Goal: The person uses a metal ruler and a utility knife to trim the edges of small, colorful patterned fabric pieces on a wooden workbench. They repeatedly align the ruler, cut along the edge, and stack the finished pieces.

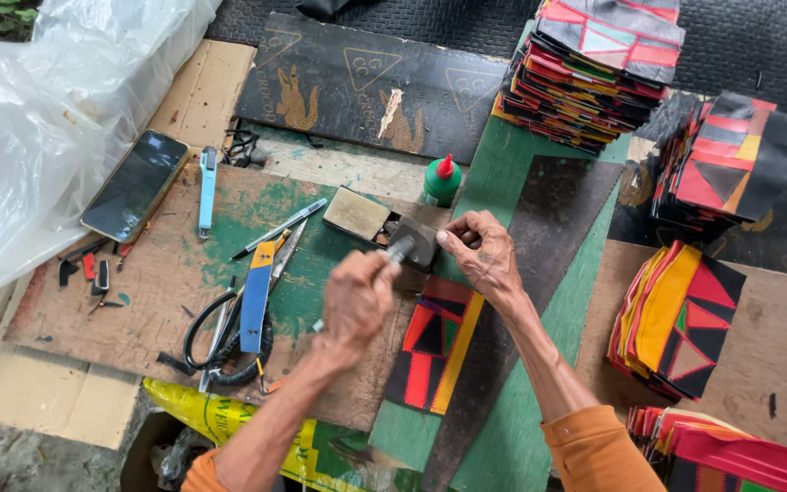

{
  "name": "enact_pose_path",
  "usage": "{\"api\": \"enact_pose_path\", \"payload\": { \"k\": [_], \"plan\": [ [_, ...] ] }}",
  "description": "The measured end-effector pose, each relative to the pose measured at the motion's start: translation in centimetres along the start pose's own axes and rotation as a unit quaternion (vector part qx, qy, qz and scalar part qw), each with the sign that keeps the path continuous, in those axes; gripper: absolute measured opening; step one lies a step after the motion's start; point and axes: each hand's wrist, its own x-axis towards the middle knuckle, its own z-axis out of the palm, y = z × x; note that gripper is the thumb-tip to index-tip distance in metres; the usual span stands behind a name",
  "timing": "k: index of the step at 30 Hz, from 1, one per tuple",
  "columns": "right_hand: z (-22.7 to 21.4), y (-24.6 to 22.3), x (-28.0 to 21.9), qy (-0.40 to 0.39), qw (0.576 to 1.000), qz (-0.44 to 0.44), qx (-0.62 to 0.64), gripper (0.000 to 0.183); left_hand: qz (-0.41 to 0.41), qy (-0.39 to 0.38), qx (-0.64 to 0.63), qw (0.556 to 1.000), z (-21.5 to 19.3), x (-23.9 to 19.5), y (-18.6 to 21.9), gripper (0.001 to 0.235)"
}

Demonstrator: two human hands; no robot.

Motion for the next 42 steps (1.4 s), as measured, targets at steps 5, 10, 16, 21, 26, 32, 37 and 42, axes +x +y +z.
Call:
{"api": "enact_pose_path", "payload": {
  "k": [5,10,16,21,26,32,37,42],
  "plan": [
    [-0.3,-0.1,0.4,0.012,0.999,-0.051,0.007,0.02,-0.168,-0.126,-0.128,0.969,-0.2,0.5,0.3,0.029],
    [0.2,0.2,0.2,0.003,0.999,-0.034,-0.005,0.02,-0.278,-0.189,-0.315,0.888,0.5,2.6,-3.7,0.04],
    [0.2,1.2,0.3,0.025,0.998,-0.064,-0.008,0.02,0.093,-0.078,-0.075,0.99,2.0,2.7,-7.1,0.037],
    [0.3,1.8,1.1,0.005,0.999,-0.039,0.008,0.02,-0.275,-0.134,-0.287,0.908,-2.2,-1.8,-4.2,0.036],
    [-0.4,2.5,0.6,-0.018,0.997,-0.071,0.035,0.021,-0.412,-0.185,-0.366,0.814,-6.8,-13.4,-3.5,0.045],
    [-1.4,0.8,-1.1,-0.006,0.995,-0.063,0.077,0.022,-0.456,-0.169,-0.151,0.861,-9.1,-18.9,-3.4,0.035],
    [-3.2,-1.0,-3.6,0.036,0.995,-0.068,0.068,0.024,-0.116,-0.005,0.139,0.983,-10.3,-18.9,-3.1,0.024],
    [-5.2,-1.5,-7.3,0.056,0.993,-0.098,0.025,0.024,-0.028,-0.038,0.15,0.988,-8.6,-20.7,-2.6,0.038]
  ]
}}
